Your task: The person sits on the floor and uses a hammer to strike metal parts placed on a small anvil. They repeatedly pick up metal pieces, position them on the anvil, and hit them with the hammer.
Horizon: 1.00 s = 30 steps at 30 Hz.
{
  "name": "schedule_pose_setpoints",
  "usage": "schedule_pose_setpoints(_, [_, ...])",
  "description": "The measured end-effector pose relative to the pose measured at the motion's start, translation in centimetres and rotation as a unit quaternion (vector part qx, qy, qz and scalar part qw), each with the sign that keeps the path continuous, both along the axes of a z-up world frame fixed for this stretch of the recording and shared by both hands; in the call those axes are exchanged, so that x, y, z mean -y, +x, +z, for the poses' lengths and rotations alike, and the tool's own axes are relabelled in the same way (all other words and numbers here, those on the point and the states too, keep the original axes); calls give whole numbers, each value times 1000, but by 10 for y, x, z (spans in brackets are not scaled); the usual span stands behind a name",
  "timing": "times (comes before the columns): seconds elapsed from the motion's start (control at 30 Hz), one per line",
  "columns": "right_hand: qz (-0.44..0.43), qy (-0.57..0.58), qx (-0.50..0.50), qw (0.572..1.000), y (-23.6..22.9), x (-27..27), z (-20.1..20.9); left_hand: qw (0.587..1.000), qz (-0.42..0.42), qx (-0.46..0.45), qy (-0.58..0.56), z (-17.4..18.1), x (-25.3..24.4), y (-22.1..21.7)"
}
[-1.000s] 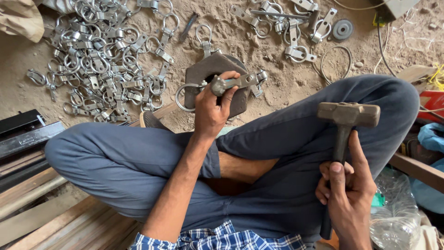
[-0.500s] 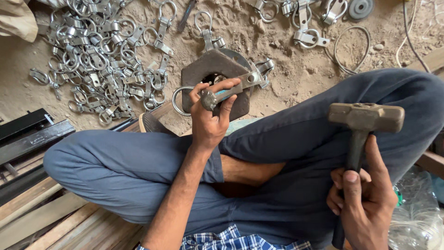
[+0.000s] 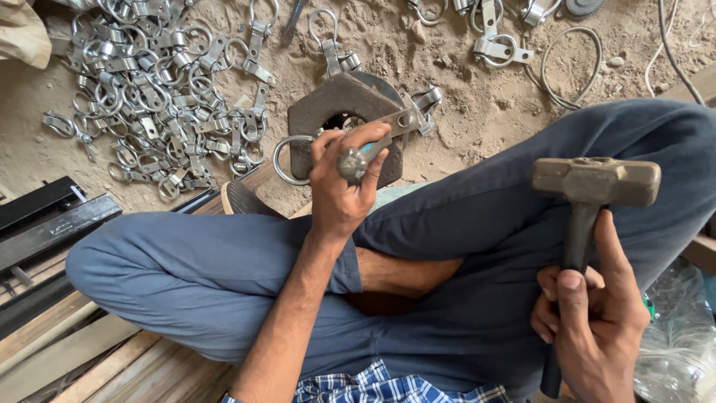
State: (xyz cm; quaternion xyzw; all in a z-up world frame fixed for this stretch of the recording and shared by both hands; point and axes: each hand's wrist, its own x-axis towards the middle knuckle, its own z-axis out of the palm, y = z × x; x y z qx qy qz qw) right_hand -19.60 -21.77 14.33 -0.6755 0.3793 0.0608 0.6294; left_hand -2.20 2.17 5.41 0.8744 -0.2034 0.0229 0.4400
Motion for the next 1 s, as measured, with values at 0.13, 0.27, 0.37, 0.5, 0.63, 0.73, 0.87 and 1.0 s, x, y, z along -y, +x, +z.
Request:
schedule_pose_setpoints(0.13, [-15, 11, 9, 1000, 3, -3, 4, 1000, -29, 9, -8, -5, 1, 4])
schedule_pose_setpoints(0.27, [-9, -6, 12, 1000, 7, -9, 7, 999, -42, 18, -12, -9, 3, 7])
schedule_pose_setpoints(0.37, [13, -32, 31, 999, 11, -15, 12, 999, -42, 18, -26, -9, 4, 8])
schedule_pose_setpoints(0.5, [127, -238, -39, 962, 20, -26, 30, 999, -26, 24, -24, -15, 6, 8])
schedule_pose_setpoints(0.63, [193, -309, 159, 918, 39, -44, 39, 999, -17, 24, -38, -26, 9, 8])
schedule_pose_setpoints(0.73, [207, -314, 233, 897, 57, -58, 35, 998, -13, 36, -48, -27, 10, 10])
schedule_pose_setpoints(0.87, [154, -398, 247, 870, 49, -52, 42, 996, -24, 56, -63, -24, 13, 16])
schedule_pose_setpoints(1.0, [69, -448, 344, 822, 36, -40, 33, 996, -14, 60, -68, -29, 15, 12])
